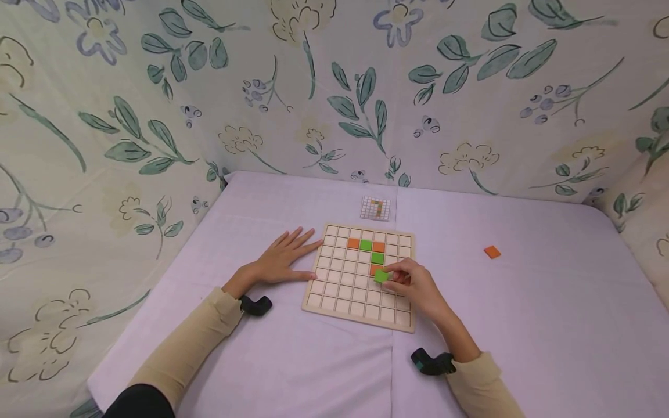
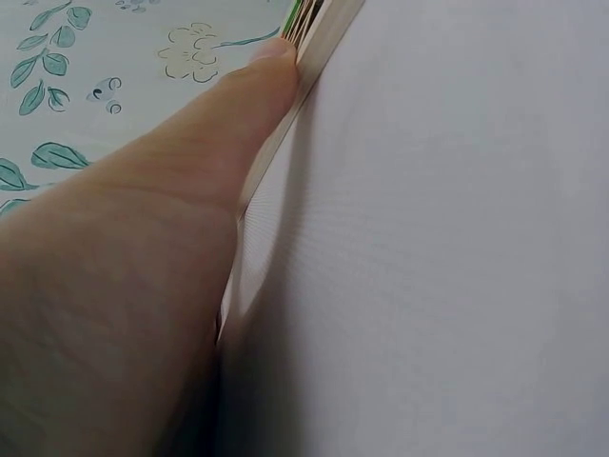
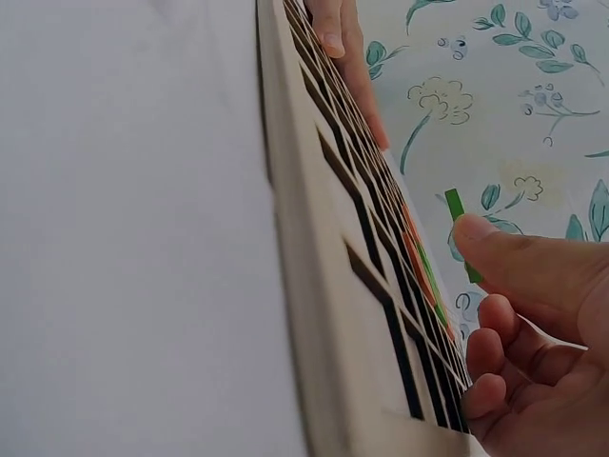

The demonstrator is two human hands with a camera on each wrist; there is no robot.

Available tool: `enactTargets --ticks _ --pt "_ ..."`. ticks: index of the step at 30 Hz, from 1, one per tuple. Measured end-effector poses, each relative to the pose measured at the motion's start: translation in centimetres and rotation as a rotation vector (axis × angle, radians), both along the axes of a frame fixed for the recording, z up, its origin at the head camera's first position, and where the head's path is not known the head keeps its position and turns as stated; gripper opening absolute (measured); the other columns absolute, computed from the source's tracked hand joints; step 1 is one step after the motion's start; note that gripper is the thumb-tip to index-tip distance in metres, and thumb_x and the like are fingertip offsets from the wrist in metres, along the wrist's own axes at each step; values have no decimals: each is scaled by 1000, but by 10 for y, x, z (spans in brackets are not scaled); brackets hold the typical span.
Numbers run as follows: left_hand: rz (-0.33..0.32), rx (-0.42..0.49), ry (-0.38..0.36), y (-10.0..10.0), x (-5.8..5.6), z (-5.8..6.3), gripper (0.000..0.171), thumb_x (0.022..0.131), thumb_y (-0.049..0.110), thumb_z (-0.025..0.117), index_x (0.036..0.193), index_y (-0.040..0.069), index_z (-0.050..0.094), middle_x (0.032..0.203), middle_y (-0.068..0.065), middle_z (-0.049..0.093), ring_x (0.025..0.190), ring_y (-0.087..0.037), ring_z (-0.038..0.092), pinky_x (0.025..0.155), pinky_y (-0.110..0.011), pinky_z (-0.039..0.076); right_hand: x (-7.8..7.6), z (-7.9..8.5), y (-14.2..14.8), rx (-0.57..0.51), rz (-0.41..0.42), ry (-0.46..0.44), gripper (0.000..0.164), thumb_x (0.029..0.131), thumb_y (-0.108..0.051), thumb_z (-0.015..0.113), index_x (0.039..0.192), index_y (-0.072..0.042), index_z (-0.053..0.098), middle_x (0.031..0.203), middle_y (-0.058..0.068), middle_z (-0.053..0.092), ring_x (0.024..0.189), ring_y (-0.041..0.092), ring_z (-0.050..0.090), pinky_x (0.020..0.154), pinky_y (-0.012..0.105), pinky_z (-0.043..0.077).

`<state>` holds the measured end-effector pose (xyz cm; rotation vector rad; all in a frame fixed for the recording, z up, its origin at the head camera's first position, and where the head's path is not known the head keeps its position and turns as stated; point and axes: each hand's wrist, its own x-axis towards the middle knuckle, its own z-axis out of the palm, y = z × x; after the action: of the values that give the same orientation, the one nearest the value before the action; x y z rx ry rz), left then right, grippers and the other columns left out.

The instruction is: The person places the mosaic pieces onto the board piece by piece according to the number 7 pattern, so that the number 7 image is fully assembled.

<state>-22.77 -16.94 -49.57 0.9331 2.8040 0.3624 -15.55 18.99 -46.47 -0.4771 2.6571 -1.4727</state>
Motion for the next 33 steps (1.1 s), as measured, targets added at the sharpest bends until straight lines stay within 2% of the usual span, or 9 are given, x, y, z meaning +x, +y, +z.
enactTargets --ticks 6,14,33 --pt "-1 -7 5 0 0 0 89 87 82 41 160 40 13 167 4 -2 152 -23 -10 119 -45 -8 -1 -4 -4 -7 22 -8 28 87 -6 77 112 4 70 91 10 57 77 17 51 66 22 47" --pt "-21 1 18 0 2 4 89 89 77 46 161 34 16 168 -1 2 152 -29 -5 120 -50 -5 -2 -8 -7 29 28 24 26 83 -3 80 107 3 71 86 9 57 74 15 51 61 22 45" --pt "-19 9 14 1 3 6 88 89 76 47 160 33 18 167 -1 3 152 -29 -4 120 -51 -3 -2 -10 -9 47 38 27 26 81 -2 81 105 2 73 84 7 56 74 17 49 60 21 42"
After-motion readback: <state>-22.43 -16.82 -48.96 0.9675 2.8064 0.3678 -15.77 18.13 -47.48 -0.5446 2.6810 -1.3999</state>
